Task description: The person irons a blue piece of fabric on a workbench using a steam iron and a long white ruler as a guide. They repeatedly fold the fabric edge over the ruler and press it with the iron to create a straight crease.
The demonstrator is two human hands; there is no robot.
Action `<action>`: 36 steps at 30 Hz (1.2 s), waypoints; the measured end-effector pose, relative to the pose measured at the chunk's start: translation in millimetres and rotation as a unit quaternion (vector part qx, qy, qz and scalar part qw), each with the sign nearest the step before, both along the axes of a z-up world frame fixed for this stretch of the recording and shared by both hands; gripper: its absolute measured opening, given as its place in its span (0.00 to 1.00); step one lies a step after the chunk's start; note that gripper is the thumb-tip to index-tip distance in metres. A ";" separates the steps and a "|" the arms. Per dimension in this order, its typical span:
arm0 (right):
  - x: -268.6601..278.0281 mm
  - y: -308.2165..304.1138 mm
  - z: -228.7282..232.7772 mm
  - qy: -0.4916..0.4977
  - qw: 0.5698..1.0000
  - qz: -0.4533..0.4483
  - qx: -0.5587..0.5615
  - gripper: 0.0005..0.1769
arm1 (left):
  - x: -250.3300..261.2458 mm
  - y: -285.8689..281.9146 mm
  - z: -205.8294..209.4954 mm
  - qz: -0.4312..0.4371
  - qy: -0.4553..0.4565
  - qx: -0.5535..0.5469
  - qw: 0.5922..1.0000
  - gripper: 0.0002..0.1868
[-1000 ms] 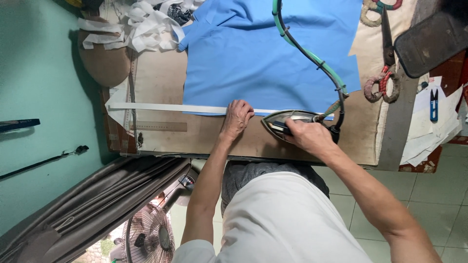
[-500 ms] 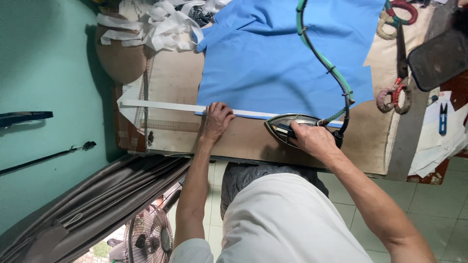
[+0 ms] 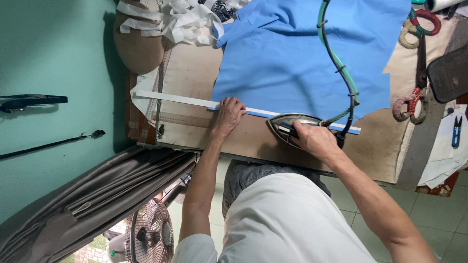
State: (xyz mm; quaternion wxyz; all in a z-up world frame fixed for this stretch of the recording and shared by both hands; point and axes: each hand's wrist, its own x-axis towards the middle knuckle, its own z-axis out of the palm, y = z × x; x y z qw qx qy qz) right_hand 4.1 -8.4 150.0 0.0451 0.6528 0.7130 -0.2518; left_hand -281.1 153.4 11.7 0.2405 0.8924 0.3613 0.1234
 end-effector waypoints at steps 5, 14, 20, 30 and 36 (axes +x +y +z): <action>-28.1 19.5 -8.6 0.000 1.000 0.014 0.005 0.18 | 1.6 4.0 -6.9 -0.002 0.009 0.003 1.000 0.09; -62.1 44.5 -11.3 0.006 0.999 0.035 0.011 0.20 | -8.2 14.0 15.9 -0.018 -0.015 -0.018 1.000 0.10; -61.9 47.0 -10.9 0.011 0.999 0.040 0.016 0.20 | -53.1 32.3 6.4 0.007 -0.041 0.029 0.999 0.13; -64.7 52.4 0.3 0.022 0.999 0.037 0.010 0.19 | -67.5 38.1 3.1 0.048 0.022 0.049 0.997 0.11; -76.3 59.9 -4.0 0.033 0.998 0.045 0.025 0.20 | -64.7 37.6 8.2 0.054 0.033 0.037 0.997 0.10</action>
